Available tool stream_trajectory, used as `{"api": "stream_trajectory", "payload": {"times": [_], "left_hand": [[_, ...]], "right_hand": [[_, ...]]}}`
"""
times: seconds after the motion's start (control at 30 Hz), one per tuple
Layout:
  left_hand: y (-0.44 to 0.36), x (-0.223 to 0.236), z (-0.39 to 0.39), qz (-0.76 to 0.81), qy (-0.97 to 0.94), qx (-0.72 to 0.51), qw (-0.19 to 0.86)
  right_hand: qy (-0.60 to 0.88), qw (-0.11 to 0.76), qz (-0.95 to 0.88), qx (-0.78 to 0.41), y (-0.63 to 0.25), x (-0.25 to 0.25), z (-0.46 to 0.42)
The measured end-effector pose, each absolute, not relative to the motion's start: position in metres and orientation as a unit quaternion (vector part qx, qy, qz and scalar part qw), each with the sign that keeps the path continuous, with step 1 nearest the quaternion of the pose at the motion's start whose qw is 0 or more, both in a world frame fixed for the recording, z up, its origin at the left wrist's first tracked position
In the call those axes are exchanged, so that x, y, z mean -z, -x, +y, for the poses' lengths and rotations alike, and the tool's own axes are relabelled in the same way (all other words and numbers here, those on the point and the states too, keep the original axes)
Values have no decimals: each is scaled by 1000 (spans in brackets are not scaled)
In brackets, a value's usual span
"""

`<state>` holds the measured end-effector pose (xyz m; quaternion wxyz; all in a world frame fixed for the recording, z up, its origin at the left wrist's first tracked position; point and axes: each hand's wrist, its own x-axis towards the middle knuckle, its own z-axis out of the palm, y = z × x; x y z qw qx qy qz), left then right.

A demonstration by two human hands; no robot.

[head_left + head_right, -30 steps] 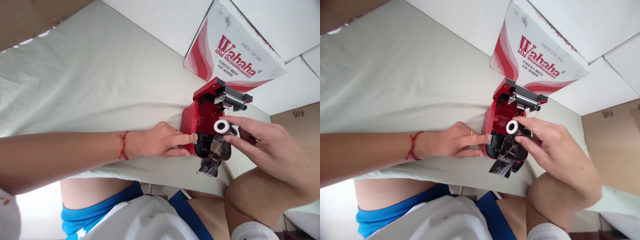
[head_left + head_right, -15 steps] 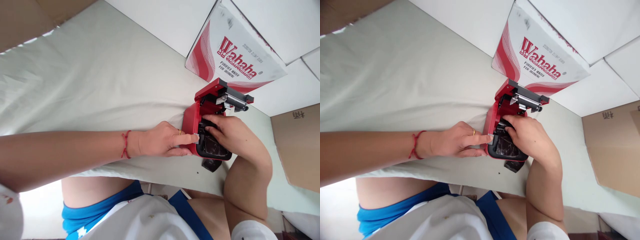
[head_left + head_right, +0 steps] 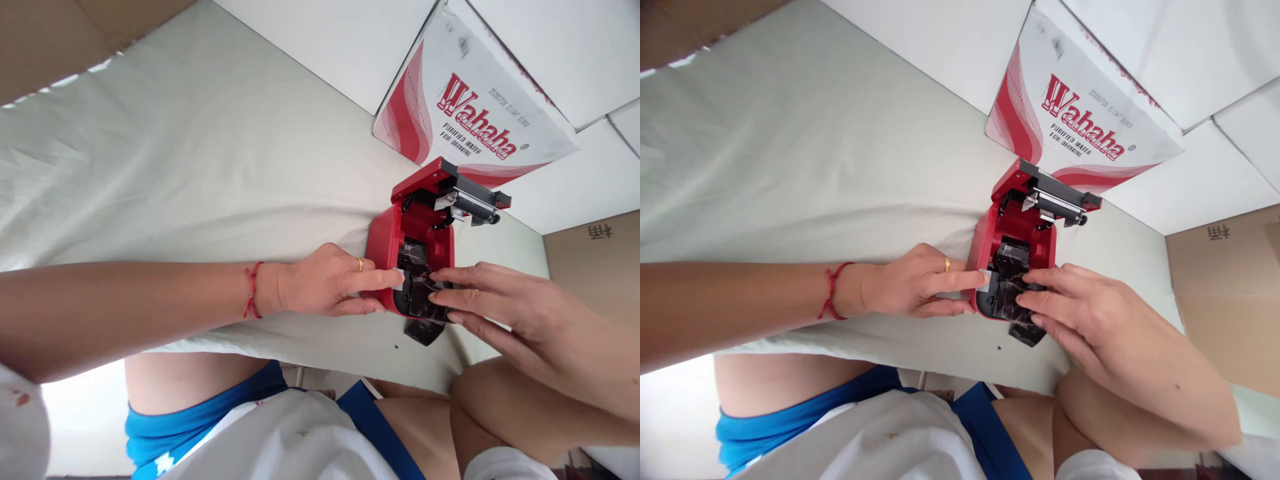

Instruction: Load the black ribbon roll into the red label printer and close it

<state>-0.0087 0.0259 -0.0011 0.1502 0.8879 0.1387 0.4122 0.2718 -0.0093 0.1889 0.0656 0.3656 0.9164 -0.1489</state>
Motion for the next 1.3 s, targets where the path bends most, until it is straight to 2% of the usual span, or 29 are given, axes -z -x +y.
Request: {"api": "stream_trajectory", "payload": {"times": [0.27,0.37,0.47,0.53,0.7,0.87,1.0,1.3], "left_hand": [[12,-6,19,134,-931,-293,171],[12,-8,18,136,-931,-282,189],[12,-7,19,121,-928,-293,197],[11,-6,21,105,-926,-301,203],[11,-7,23,91,-921,-298,235],[11,-8,22,88,-925,-285,235],[11,-7,22,89,-925,-306,209],[10,-7,21,100,-923,-305,212]], "right_hand": [[-378,75,908,167,-257,-197,-28],[-427,-11,897,117,-257,-202,-22],[-537,-132,833,-29,-254,-196,-8],[-566,-147,805,-101,-254,-184,7],[-558,-80,821,-92,-259,-163,31],[-557,-23,827,-71,-263,-184,3],[-501,40,864,-35,-265,-189,-19],[-448,112,878,-129,-238,-175,-14]]}}
